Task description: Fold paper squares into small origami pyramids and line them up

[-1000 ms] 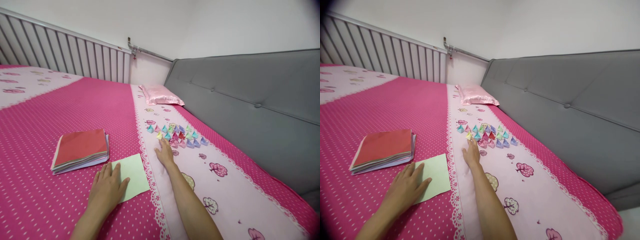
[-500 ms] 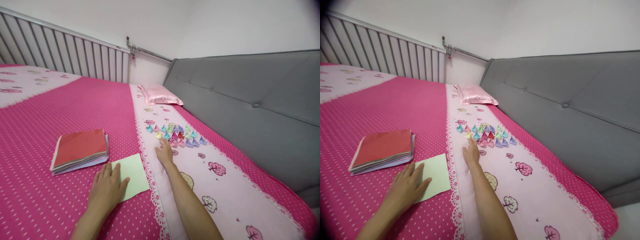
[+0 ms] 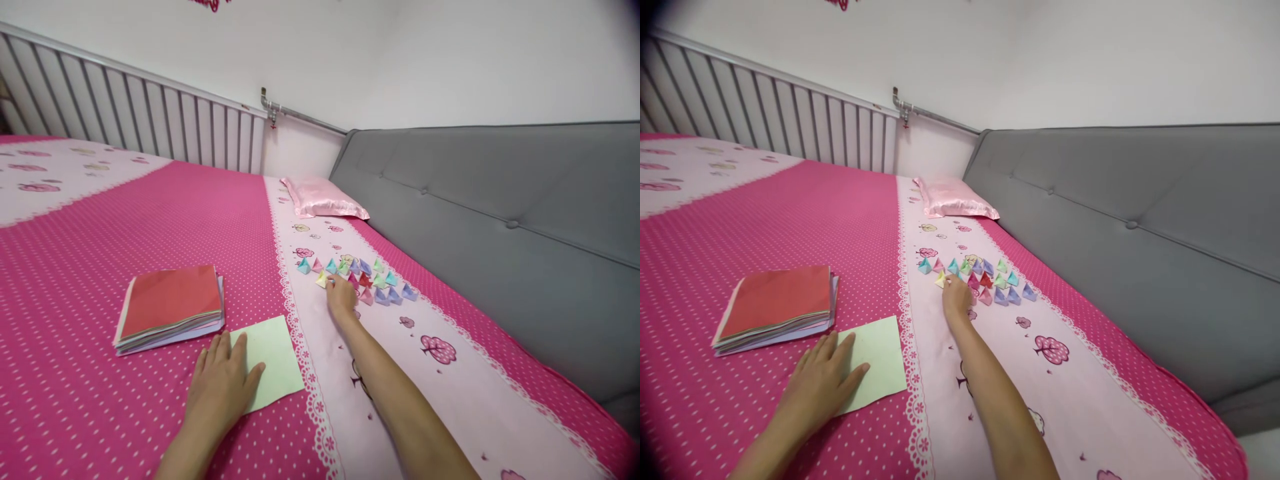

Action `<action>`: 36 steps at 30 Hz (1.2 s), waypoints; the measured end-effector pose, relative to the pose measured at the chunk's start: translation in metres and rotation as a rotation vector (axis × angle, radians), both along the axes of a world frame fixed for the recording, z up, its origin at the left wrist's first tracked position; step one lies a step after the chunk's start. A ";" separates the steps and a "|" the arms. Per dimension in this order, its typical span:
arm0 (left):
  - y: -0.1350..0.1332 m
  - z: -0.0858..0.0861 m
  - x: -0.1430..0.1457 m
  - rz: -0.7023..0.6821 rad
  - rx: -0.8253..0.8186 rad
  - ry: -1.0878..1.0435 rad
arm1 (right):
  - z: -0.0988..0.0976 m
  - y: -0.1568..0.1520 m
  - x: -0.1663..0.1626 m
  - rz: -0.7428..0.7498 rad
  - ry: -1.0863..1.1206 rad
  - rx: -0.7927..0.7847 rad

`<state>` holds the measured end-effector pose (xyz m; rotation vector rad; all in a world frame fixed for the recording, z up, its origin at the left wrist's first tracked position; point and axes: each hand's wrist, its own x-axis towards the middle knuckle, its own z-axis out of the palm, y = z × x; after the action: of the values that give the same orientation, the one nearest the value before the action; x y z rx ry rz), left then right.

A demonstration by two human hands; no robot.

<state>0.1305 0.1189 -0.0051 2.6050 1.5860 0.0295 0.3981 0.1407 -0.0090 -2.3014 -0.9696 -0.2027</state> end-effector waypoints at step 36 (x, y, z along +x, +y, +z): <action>0.011 -0.033 -0.005 -0.027 0.214 -0.083 | 0.065 -0.019 0.092 0.235 -0.121 -0.139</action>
<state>0.1254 0.1302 -0.0379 2.7407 1.6010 0.3183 0.4896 0.1212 0.0559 -2.2960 -1.3432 -0.1823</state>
